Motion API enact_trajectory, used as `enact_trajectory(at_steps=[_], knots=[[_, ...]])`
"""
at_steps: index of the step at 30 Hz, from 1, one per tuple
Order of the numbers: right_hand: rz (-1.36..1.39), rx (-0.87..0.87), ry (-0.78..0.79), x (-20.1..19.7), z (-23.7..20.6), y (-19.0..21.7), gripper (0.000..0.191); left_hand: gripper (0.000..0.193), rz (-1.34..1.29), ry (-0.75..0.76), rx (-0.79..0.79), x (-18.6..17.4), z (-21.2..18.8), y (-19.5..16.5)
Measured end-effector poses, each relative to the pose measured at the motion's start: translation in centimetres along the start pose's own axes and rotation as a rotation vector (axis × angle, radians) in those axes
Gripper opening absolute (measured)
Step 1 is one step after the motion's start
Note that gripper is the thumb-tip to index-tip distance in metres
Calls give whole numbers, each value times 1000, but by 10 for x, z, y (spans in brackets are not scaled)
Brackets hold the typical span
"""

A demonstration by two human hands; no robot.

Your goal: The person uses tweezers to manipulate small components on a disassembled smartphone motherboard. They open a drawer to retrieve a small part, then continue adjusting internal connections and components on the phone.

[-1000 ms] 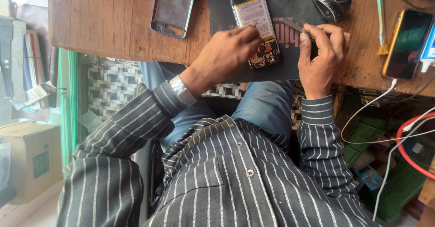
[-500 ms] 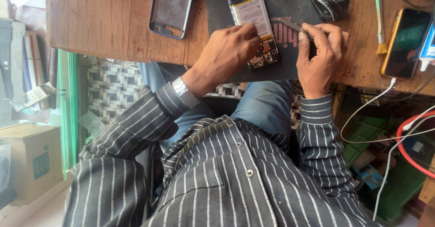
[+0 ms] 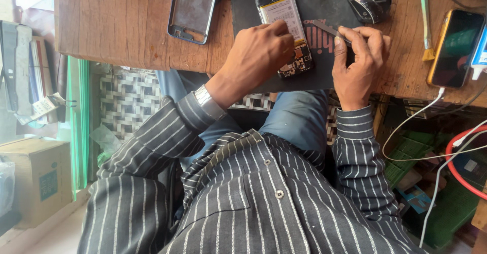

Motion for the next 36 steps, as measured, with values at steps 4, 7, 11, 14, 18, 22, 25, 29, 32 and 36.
enact_trajectory(at_steps=[4,7,11,14,18,22,25,29,32,36], knots=[[17,9,-2,0,1,0,17,7,185,36,56,7,11,-7],[15,1,0,0,0,1,13,7,225,18,100,10,18,-10],[9,-10,-15,1,0,4,13,5,285,98,108,9,23,-11],[12,1,-4,0,0,5,13,6,305,106,118,6,23,-13],[7,14,-3,1,-1,8,13,5,242,98,104,1,20,-12],[13,22,4,0,0,8,14,6,240,96,109,3,23,-11],[13,14,-4,0,1,9,13,5,244,103,181,6,22,-12],[7,32,2,0,-1,9,16,14,368,109,265,10,9,-18],[17,25,0,1,0,8,13,17,411,132,307,12,4,-19],[2,8,-7,1,1,6,16,13,377,135,292,18,7,-18]])
Point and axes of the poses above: each hand's wrist, its own z-axis towards the middle knuckle, its own x-axis out of the palm, y = z × x, the point moved 2 cm from there along z, towards the middle knuckle, and after that the axes turned 1 degree about -x, right-handed, at the moved point
